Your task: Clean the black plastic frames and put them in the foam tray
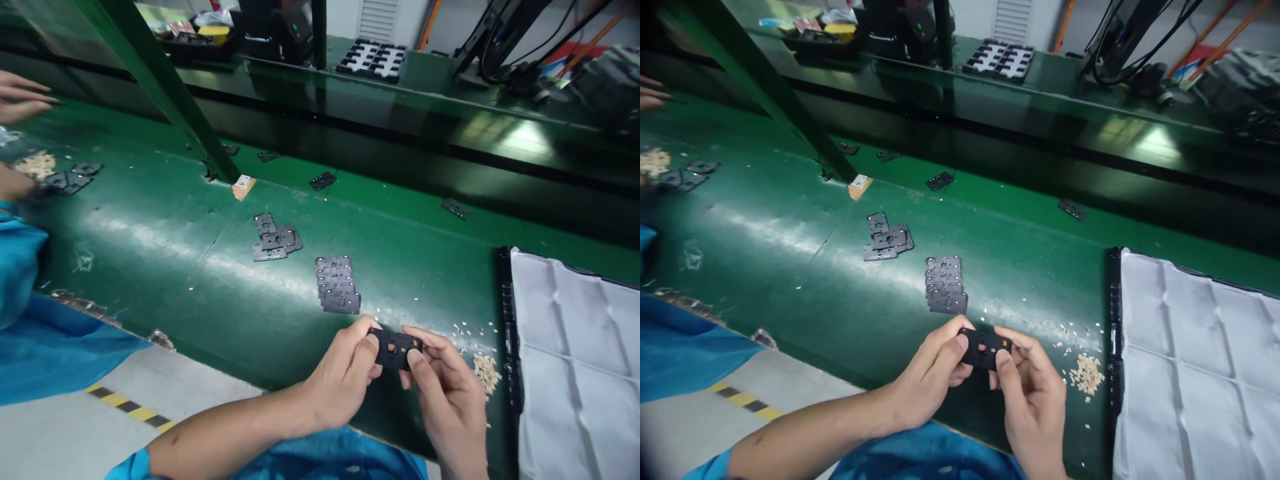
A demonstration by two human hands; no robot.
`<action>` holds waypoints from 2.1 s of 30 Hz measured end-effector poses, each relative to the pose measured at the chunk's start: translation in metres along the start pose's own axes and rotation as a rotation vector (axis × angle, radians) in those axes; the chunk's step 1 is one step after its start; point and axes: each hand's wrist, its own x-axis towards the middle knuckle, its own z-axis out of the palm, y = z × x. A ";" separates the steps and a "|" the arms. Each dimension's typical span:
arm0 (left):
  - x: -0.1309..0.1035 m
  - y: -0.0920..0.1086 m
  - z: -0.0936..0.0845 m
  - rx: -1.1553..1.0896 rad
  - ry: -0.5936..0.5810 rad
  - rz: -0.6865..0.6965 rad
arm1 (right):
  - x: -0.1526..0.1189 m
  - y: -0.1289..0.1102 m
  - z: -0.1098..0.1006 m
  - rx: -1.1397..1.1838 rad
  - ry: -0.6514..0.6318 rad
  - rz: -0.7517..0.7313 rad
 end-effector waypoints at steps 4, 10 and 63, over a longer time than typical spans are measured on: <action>-0.002 0.002 -0.002 0.129 -0.011 0.076 | 0.002 0.015 -0.001 0.143 -0.009 0.049; -0.001 0.004 -0.003 0.219 0.004 0.108 | 0.002 0.023 0.006 0.256 0.046 0.093; -0.010 0.006 -0.017 0.305 -0.021 0.060 | 0.000 0.016 0.013 0.217 -0.008 0.194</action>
